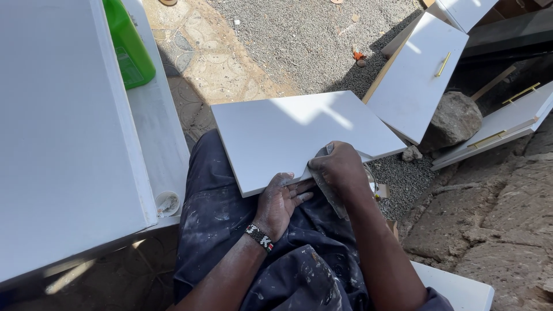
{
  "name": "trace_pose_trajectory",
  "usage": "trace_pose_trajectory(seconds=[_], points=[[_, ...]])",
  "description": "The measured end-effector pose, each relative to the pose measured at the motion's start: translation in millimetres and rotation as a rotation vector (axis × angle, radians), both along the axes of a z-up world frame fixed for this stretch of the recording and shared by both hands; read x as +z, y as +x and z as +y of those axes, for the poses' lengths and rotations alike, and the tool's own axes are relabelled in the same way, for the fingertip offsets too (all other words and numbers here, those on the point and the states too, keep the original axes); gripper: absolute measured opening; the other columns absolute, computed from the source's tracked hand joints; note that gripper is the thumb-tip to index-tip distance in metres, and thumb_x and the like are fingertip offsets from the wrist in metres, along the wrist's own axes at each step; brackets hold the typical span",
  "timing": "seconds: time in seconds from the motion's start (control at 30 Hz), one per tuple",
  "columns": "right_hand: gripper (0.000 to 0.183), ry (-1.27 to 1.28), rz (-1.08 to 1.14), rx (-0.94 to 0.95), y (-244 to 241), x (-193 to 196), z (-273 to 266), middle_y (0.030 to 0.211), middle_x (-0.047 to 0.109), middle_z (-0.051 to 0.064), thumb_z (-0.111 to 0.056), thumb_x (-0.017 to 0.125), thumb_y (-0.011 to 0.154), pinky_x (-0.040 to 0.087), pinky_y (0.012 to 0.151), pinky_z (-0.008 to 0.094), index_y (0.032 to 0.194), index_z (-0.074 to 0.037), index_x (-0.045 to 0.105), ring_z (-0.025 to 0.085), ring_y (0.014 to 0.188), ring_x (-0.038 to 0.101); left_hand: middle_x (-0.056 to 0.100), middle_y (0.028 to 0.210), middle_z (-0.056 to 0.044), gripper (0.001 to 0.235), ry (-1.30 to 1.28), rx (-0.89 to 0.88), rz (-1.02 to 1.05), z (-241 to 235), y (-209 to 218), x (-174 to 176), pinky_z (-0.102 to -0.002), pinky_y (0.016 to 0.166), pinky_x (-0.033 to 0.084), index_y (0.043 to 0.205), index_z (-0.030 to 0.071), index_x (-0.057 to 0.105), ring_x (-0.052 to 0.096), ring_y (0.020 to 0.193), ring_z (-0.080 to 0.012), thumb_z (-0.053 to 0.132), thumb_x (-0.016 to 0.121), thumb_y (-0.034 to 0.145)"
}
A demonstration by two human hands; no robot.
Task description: The person sands a white rectangular wooden board using a sanding block. They work on the edges and the main surface while the board rests on their lap. The person then moves the board to a nearby table to continue sanding.
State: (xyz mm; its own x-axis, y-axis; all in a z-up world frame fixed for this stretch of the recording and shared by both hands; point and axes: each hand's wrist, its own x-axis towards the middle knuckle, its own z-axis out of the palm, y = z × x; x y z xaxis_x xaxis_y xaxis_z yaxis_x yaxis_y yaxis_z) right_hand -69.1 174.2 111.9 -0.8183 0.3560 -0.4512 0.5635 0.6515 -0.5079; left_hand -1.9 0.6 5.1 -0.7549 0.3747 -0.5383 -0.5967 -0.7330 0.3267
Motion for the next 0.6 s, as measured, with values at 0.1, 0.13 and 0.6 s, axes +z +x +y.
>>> trace_pose_trajectory(seconds=[0.1,0.13,0.6], points=[[0.024,0.045,-0.002,0.002,7,13,-5,0.083,0.082,0.009,-0.030,0.093,0.079,0.063,0.081,0.047,0.097,-0.017,0.084,0.036,0.090,0.086,0.084,0.136,-0.028,0.047,0.003,-0.002,0.012,3,0,-2,-0.063,0.113,0.067,0.141,0.001,0.075,0.083,0.132,-0.0492,0.030,0.075,0.105],[0.024,0.047,0.000,0.002,8,17,-6,0.083,0.082,0.009,-0.030,0.093,0.079,0.063,0.081,0.047,0.097,-0.017,0.084,0.036,0.090,0.086,0.084,0.136,-0.028,0.047,0.004,-0.001,0.013,4,-1,1,-0.063,0.113,0.067,0.141,0.001,0.075,0.083,0.132,-0.0492,0.030,0.075,0.105],[0.006,0.515,0.219,0.297,24,16,13,0.103,0.081,0.019,-0.012,0.071,0.108,0.058,0.100,0.063,0.111,-0.014,0.066,0.050,0.123,0.076,0.079,0.151,-0.032,0.056,0.054,-0.022,0.092,7,4,-11,-0.061,0.116,0.063,0.154,-0.004,0.072,0.077,0.144,-0.0520,0.032,0.073,0.110]])
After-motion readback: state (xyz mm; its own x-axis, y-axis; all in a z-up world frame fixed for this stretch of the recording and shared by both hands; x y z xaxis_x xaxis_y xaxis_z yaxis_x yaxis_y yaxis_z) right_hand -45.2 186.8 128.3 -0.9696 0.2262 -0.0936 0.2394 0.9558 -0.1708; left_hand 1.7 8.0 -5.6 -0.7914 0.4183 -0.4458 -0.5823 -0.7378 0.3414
